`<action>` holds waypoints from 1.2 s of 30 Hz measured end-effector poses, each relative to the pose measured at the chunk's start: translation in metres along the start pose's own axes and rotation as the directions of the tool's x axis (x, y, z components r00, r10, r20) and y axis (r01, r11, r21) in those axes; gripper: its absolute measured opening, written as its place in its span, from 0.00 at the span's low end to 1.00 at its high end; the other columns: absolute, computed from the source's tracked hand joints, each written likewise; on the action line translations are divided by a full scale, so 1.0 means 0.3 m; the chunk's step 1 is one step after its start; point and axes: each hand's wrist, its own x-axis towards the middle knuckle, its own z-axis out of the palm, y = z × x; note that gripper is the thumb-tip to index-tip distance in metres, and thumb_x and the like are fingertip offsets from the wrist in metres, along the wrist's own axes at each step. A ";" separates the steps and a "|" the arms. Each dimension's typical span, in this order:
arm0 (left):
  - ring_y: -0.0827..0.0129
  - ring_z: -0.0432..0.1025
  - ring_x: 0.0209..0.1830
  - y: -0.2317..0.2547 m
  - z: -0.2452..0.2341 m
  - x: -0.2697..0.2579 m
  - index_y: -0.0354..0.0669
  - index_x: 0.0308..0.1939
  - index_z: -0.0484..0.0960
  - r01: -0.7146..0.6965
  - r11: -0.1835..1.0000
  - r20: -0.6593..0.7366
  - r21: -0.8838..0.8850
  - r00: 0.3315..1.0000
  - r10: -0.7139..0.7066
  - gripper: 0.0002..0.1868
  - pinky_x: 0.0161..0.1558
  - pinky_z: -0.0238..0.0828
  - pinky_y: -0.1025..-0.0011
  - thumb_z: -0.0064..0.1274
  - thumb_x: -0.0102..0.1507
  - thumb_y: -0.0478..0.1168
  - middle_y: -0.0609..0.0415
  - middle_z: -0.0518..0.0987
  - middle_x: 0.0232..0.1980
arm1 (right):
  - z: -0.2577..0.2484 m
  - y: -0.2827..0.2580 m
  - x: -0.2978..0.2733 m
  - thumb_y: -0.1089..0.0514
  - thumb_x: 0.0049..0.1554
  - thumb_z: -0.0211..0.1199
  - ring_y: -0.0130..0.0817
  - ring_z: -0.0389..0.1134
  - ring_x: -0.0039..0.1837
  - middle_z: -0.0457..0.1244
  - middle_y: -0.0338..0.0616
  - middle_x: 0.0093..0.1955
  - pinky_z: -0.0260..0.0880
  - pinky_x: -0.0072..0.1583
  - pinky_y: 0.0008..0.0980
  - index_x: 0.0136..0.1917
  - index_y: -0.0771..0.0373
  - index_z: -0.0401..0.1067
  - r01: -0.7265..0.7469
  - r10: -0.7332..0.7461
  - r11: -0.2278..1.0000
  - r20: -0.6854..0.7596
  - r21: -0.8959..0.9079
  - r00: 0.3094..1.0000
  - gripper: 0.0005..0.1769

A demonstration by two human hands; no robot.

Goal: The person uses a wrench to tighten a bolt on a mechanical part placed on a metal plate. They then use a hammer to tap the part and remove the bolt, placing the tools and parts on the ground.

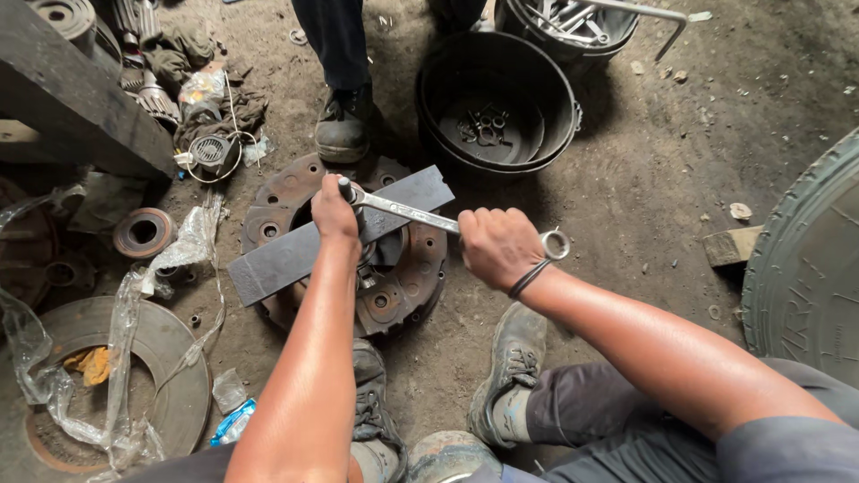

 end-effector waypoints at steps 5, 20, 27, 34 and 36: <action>0.67 0.68 0.27 0.065 0.029 -0.055 0.38 0.26 0.78 0.135 0.990 -0.077 -0.046 0.987 -0.138 0.19 0.36 0.65 0.68 0.47 0.64 0.49 0.55 0.76 0.27 | 0.044 0.180 0.147 0.56 0.44 0.64 0.37 0.59 0.31 0.55 0.39 0.28 0.55 0.37 0.38 0.30 0.55 0.62 0.247 -0.271 0.962 -0.313 -0.116 0.910 0.10; 0.76 0.63 0.32 0.037 -0.047 -0.072 0.37 0.30 0.77 0.013 0.997 0.099 0.073 0.995 -0.020 0.19 0.38 0.60 0.72 0.49 0.70 0.47 0.61 0.73 0.31 | 0.281 0.359 0.593 0.51 0.52 0.67 0.40 0.67 0.41 0.62 0.40 0.34 0.65 0.54 0.40 0.30 0.55 0.70 0.260 -0.261 0.965 -0.260 -0.039 0.930 0.13; 0.75 0.68 0.35 0.139 0.009 -0.108 0.35 0.37 0.82 0.030 0.999 0.128 -0.012 0.991 -0.028 0.19 0.41 0.66 0.73 0.47 0.71 0.49 0.60 0.78 0.35 | 0.202 0.349 0.563 0.57 0.50 0.64 0.52 0.70 0.44 0.68 0.49 0.36 0.68 0.52 0.47 0.39 0.59 0.75 -0.004 -0.014 0.996 0.191 0.094 0.982 0.04; 0.75 0.71 0.41 0.159 -0.006 -0.117 0.33 0.45 0.87 -0.155 0.975 0.219 0.156 0.968 0.119 0.22 0.48 0.68 0.75 0.43 0.73 0.47 0.59 0.81 0.41 | -0.043 0.229 0.339 0.47 0.57 0.62 0.50 0.73 0.44 0.69 0.49 0.39 0.73 0.48 0.49 0.46 0.55 0.76 -0.057 0.046 0.998 0.601 -0.002 0.798 0.12; 0.75 0.72 0.40 0.134 -0.017 -0.126 0.35 0.44 0.87 -0.076 0.987 0.180 0.141 0.982 0.050 0.22 0.47 0.69 0.75 0.43 0.73 0.49 0.59 0.83 0.39 | -0.115 0.167 0.233 0.47 0.59 0.59 0.48 0.74 0.44 0.70 0.48 0.39 0.74 0.49 0.48 0.51 0.53 0.75 -0.102 0.045 0.994 0.678 0.045 0.734 0.11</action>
